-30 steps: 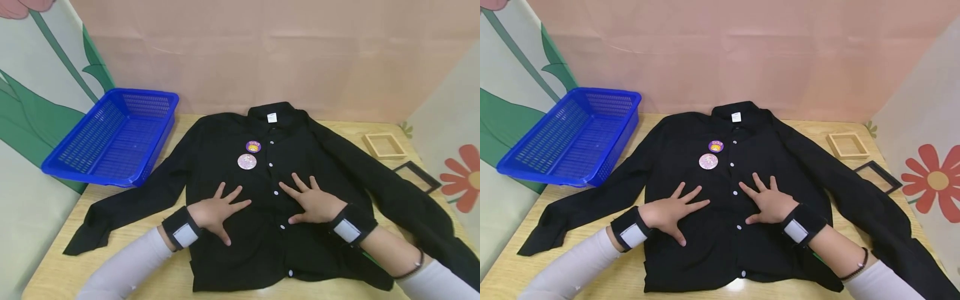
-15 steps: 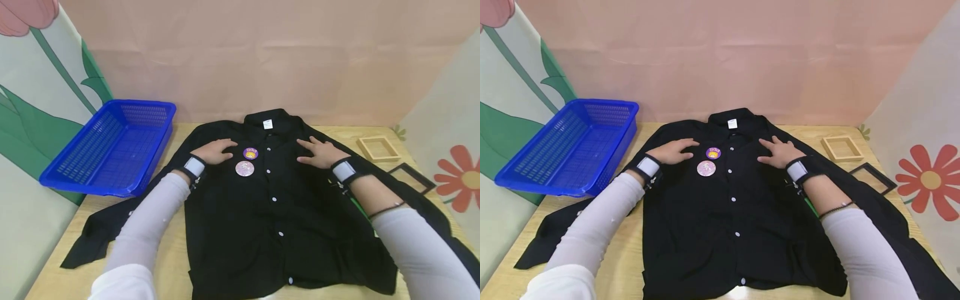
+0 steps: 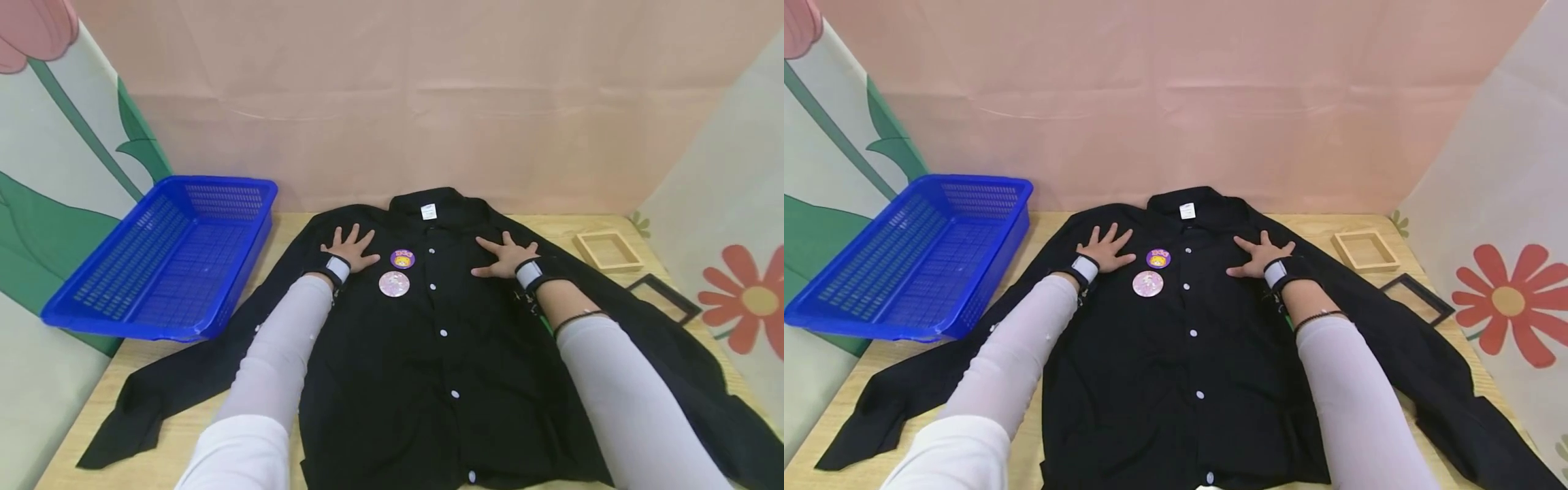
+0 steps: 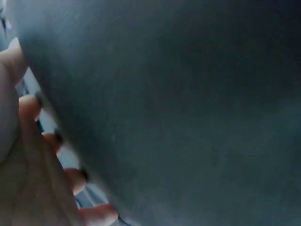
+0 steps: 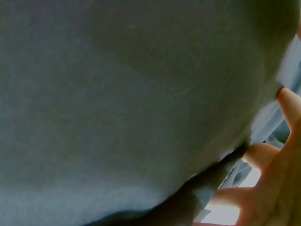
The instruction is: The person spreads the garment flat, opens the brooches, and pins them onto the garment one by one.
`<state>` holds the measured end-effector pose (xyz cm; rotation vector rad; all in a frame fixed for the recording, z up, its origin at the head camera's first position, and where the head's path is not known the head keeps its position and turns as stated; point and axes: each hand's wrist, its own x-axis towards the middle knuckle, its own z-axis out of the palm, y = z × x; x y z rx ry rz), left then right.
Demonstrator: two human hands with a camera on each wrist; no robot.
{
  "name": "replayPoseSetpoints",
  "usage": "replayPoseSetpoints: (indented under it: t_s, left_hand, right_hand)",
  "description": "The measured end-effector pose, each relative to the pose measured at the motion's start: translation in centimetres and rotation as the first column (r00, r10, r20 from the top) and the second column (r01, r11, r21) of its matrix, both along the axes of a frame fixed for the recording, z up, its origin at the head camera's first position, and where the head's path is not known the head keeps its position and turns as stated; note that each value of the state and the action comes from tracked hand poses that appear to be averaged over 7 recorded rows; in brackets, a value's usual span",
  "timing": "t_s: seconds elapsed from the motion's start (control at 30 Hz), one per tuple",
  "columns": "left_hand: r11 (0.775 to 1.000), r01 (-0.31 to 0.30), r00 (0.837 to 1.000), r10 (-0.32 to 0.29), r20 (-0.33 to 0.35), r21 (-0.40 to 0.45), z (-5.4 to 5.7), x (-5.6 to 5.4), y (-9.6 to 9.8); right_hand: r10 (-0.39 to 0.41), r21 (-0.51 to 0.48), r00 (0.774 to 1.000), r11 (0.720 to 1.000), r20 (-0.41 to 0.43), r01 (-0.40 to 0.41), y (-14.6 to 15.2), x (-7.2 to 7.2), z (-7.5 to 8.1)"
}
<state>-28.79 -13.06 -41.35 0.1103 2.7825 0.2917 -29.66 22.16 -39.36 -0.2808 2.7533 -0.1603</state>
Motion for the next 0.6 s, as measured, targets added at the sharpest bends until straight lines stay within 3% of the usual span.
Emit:
replayPoseSetpoints:
  t_s: [0.1, 0.3, 0.43, 0.53, 0.6]
  left_hand:
    - [0.999, -0.043, 0.999, 0.043, -0.002, -0.009, -1.1, -0.5, -0.1]
    - [0.993, -0.116, 0.993, 0.117, 0.018, -0.008, -1.5, -0.2, -1.8]
    - [0.999, -0.03, 0.999, 0.031, 0.025, -0.031, -1.1, -0.4, -3.0]
    - [0.999, 0.037, 0.999, -0.037, 0.028, -0.007, 0.1, -0.4, -3.6]
    - [0.998, 0.045, 0.999, -0.046, 0.019, 0.035, 1.3, 0.0, -3.7]
  right_hand:
    - [0.017, -0.004, 1.0, 1.0, -0.005, -0.017, 0.2, -0.6, -0.6]
    - [0.033, -0.022, 0.999, 0.999, 0.008, -0.033, 0.6, -1.5, -1.5]
    - [0.034, -0.037, 0.999, 0.999, 0.013, -0.033, 1.1, -1.7, -1.3]
    - [0.032, -0.044, 0.999, 0.999, 0.019, -0.031, 1.5, -1.7, -1.0]
    - [0.028, -0.055, 1.0, 0.998, 0.009, -0.028, 1.8, -1.6, -0.5]
